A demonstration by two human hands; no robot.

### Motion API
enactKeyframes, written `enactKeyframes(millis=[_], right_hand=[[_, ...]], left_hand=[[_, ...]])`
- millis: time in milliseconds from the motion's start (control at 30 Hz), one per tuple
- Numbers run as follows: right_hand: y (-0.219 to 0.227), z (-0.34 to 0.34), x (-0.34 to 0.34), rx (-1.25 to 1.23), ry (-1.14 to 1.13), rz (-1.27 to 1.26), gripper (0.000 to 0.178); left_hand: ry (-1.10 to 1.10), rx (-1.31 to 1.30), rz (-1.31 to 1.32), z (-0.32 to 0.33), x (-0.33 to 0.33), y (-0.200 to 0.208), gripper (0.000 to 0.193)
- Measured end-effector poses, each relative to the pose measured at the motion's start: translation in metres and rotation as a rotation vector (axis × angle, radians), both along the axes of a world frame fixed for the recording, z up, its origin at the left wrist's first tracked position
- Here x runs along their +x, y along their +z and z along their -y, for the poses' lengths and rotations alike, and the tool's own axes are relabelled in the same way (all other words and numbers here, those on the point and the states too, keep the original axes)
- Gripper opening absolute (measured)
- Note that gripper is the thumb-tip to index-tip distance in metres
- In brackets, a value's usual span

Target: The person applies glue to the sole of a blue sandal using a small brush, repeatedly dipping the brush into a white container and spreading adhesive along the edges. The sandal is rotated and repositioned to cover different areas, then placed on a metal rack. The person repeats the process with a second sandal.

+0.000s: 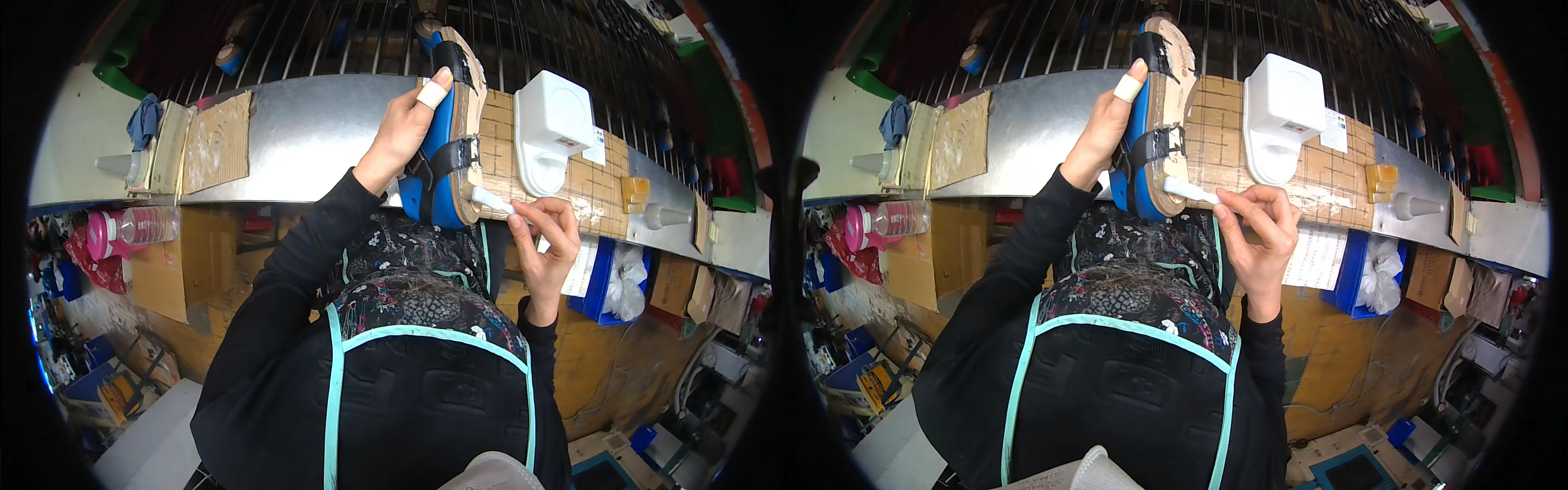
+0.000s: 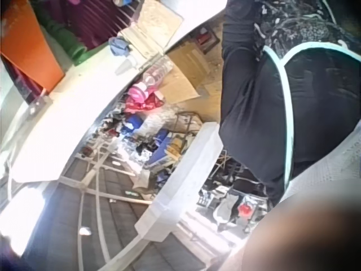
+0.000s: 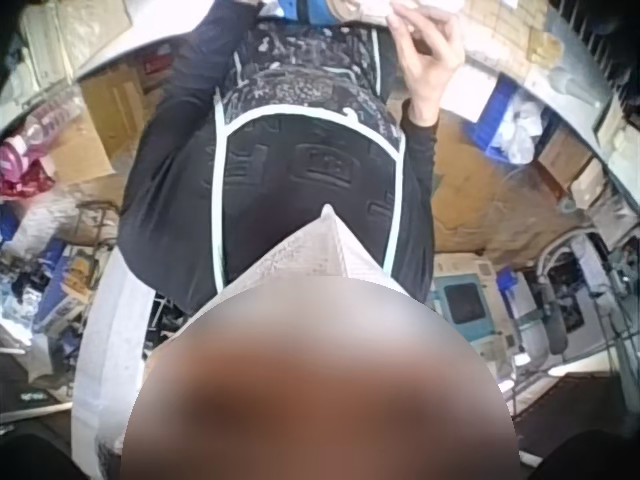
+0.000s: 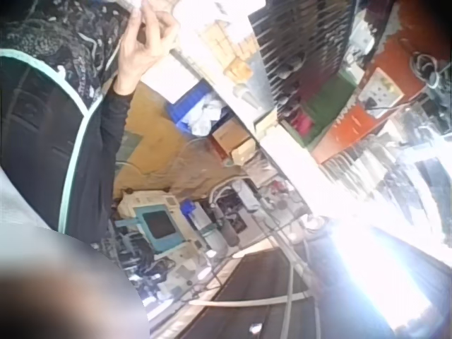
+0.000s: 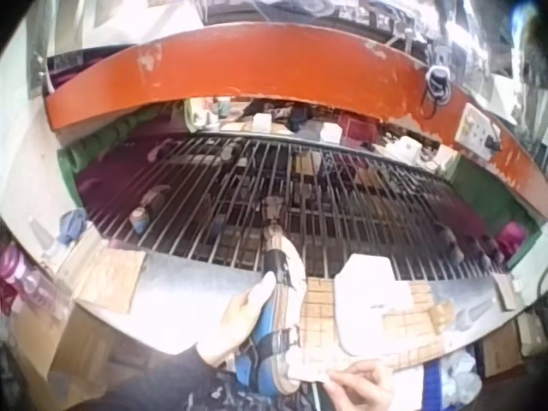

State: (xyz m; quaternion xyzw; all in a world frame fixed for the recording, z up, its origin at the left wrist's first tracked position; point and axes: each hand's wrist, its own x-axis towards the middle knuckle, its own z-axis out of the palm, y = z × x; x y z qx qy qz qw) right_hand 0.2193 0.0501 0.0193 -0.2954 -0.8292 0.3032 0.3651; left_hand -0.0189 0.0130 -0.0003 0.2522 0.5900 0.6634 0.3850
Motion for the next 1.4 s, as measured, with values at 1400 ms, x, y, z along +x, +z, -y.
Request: enactKeyframes(millis=[1400], right_hand=[[0.045,-0.032,-0.046,-0.009,0.590,0.042,0.019]], left_hand=[[-1.110,-0.026,1.186,0.060,0.040,-0.065,0.049]])
